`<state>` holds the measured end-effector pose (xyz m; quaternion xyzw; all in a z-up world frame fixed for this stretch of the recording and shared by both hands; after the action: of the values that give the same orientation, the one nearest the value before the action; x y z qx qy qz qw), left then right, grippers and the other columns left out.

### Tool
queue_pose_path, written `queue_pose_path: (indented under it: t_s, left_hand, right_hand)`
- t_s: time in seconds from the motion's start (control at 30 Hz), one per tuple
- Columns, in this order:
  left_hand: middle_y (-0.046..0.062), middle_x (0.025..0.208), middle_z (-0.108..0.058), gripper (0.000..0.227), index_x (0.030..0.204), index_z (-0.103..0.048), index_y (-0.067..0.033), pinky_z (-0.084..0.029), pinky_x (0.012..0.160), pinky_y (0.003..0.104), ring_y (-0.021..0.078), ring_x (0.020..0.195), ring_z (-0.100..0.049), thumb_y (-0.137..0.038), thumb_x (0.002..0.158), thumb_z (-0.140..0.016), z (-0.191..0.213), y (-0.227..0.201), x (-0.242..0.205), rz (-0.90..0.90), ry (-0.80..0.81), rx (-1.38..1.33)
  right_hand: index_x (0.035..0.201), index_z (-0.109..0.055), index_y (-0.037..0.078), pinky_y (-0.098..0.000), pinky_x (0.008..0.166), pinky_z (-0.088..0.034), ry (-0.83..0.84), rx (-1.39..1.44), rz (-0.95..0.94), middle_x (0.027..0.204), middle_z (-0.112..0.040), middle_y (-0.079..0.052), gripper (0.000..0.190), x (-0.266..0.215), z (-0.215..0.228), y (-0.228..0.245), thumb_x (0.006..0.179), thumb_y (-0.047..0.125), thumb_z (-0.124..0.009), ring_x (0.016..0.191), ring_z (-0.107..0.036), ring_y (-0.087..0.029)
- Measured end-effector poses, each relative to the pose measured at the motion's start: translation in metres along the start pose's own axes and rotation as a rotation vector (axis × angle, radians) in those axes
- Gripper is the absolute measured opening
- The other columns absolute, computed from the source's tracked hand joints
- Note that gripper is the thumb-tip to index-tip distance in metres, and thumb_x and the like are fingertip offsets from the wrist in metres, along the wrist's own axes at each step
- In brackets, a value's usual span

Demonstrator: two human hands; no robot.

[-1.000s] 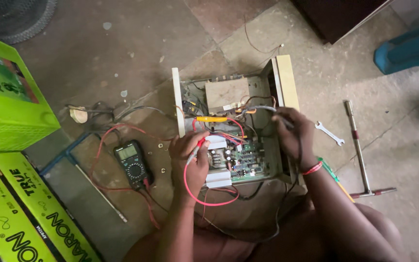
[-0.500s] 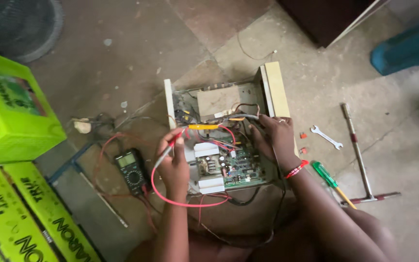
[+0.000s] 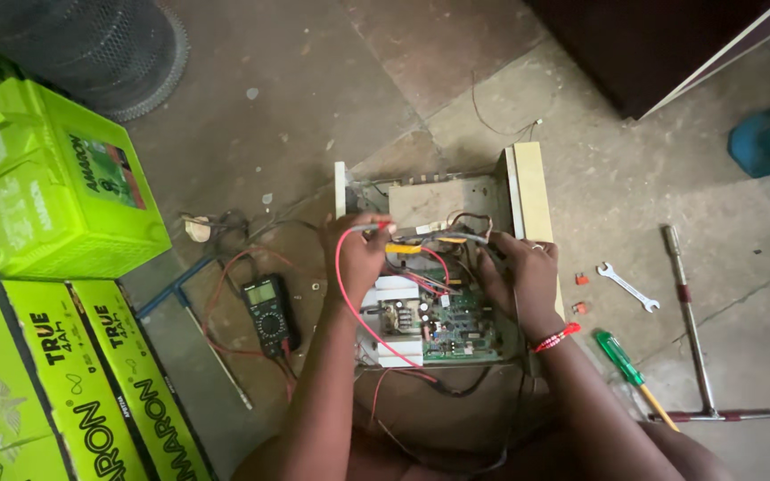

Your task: The person is testing an electronic device using a multimeter. They are connecting the multimeter probes to various points on the circuit board and observing the readings.

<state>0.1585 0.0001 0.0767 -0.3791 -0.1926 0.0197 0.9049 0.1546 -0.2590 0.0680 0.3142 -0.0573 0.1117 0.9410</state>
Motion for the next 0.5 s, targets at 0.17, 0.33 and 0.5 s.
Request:
queue_pose_path:
  t_s: [0.17, 0.33, 0.5]
  left_hand:
    - [0.002, 0.088, -0.074, 0.010, 0.095, -0.075, -0.0182, -0.035, 0.114, 0.057, 0.0255, 0.088, -0.068, -0.018, 0.086, -0.077, -0.004, -0.005, -0.013, -0.083, -0.001, 0.104]
    - [0.001, 0.085, -0.071, 0.006, 0.093, -0.074, -0.0202, -0.033, 0.114, 0.058, 0.0255, 0.087, -0.066, -0.021, 0.087, -0.077, -0.001, -0.009, -0.011, -0.079, 0.006, 0.145]
    - [0.002, 0.081, -0.070, 0.009, 0.092, -0.071, -0.0174, -0.035, 0.110, 0.058, 0.0269, 0.085, -0.066, -0.020, 0.085, -0.077, 0.003, -0.016, -0.011, -0.119, -0.020, 0.106]
  right_hand:
    - [0.110, -0.073, 0.012, -0.0422, 0.085, -0.040, 0.000, 0.001, 0.009, 0.077, -0.071, -0.009, 0.028, -0.001, 0.000, -0.001, 0.086, 0.027, -0.072, 0.075, -0.066, -0.027]
    - [0.110, -0.072, 0.010, -0.0430, 0.087, -0.041, -0.040, 0.004, 0.042, 0.081, -0.072, -0.011, 0.029, -0.002, 0.000, 0.001, 0.086, 0.027, -0.072, 0.079, -0.068, -0.028]
    - [0.110, -0.072, 0.009, -0.0439, 0.087, -0.043, -0.074, -0.013, 0.091, 0.083, -0.071, -0.012, 0.027, -0.004, 0.001, -0.001, 0.087, 0.024, -0.072, 0.080, -0.067, -0.031]
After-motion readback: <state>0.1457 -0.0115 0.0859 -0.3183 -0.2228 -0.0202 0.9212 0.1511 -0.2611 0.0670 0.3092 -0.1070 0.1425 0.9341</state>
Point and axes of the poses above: each hand's wrist, its own x-axis towards the middle knuckle, its own z-axis out of the back of the hand, y = z × x, the point moved 6 cm from there along x, towards the middle knuckle
